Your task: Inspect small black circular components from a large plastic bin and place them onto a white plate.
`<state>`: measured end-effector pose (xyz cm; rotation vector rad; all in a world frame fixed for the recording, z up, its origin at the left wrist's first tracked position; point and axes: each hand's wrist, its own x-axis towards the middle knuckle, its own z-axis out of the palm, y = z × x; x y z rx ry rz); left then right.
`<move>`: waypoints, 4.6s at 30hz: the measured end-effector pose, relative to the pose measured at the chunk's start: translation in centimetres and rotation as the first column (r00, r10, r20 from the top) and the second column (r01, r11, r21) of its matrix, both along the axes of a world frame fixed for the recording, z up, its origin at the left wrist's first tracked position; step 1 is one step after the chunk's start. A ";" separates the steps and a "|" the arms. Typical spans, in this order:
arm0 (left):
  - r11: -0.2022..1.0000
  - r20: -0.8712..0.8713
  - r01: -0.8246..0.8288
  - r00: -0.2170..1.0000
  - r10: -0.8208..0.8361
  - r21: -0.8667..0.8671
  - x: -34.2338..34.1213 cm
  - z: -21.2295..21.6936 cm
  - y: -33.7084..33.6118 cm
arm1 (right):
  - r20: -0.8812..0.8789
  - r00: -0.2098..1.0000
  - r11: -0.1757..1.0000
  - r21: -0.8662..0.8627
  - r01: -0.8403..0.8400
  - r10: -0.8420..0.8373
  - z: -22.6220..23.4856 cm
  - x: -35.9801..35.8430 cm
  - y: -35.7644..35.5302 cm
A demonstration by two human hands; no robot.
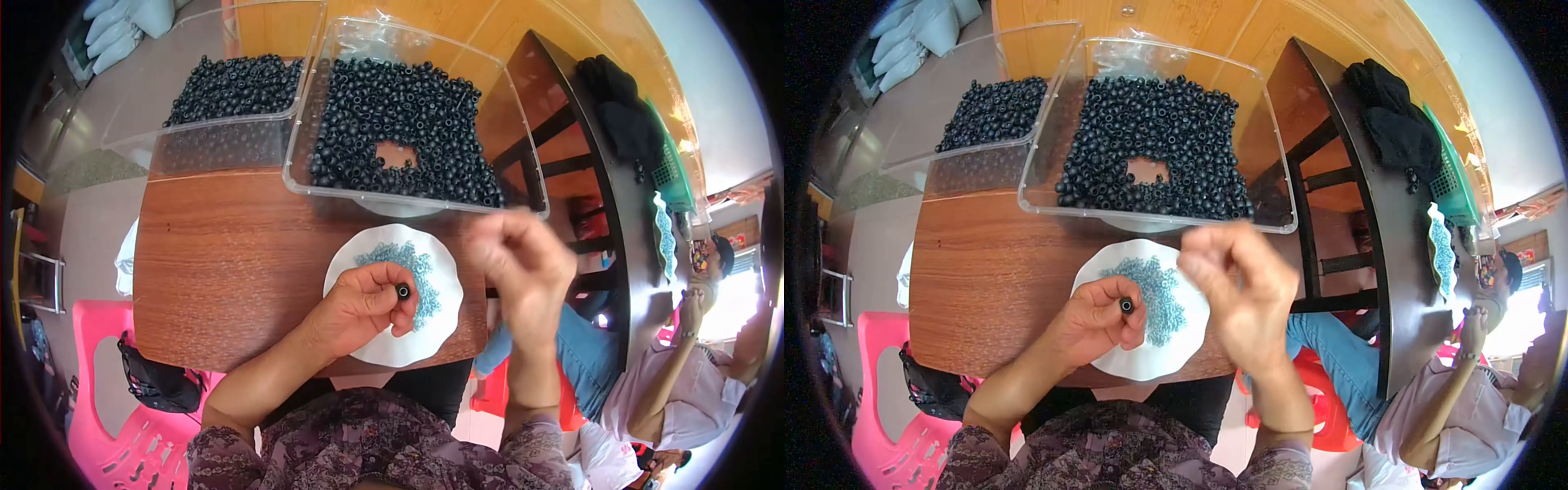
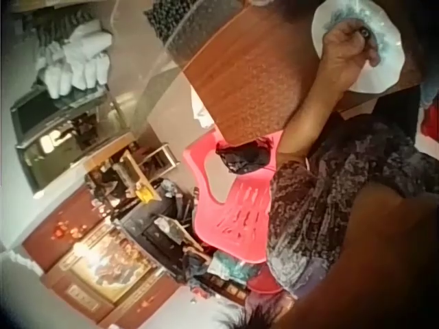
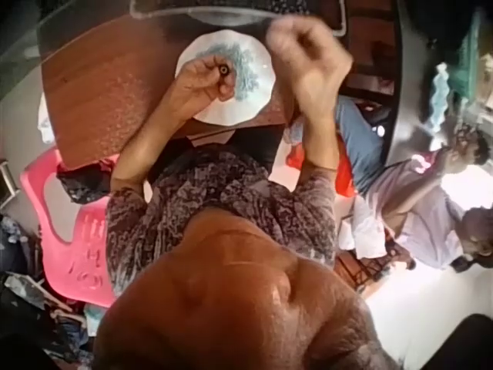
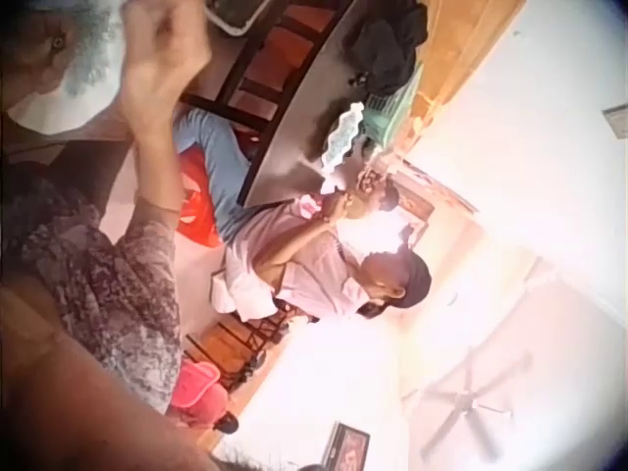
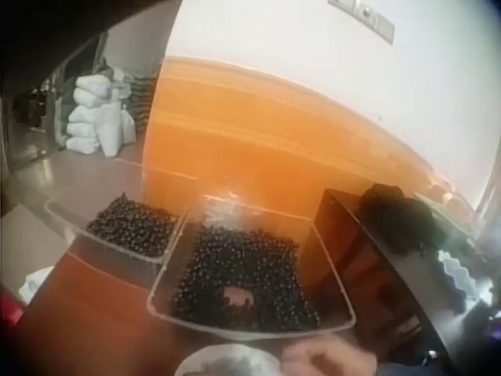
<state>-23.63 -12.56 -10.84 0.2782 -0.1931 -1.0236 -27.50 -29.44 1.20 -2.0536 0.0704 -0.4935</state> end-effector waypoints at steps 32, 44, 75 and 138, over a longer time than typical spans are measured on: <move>0.988 0.112 -0.037 0.994 0.021 0.147 1.1 -0.8 0.2 | -0.476 0.861 0.325 -0.797 -0.509 0.181 -3.3 19.0 -3.1; 0.986 0.155 -0.154 0.977 0.144 0.057 1.1 -1.2 0.3 | -0.088 0.981 0.978 0.128 -0.163 0.175 1.3 0.5 2.0; 0.906 0.215 -0.252 0.959 0.186 0.341 -7.7 2.0 1.5 | -0.172 0.967 0.765 0.643 -0.033 0.186 -6.1 -9.1 3.1; 0.762 0.242 -0.326 0.943 0.226 0.559 -6.3 4.9 7.4 | -0.228 0.941 0.816 0.573 -0.079 0.251 -6.4 -11.7 3.7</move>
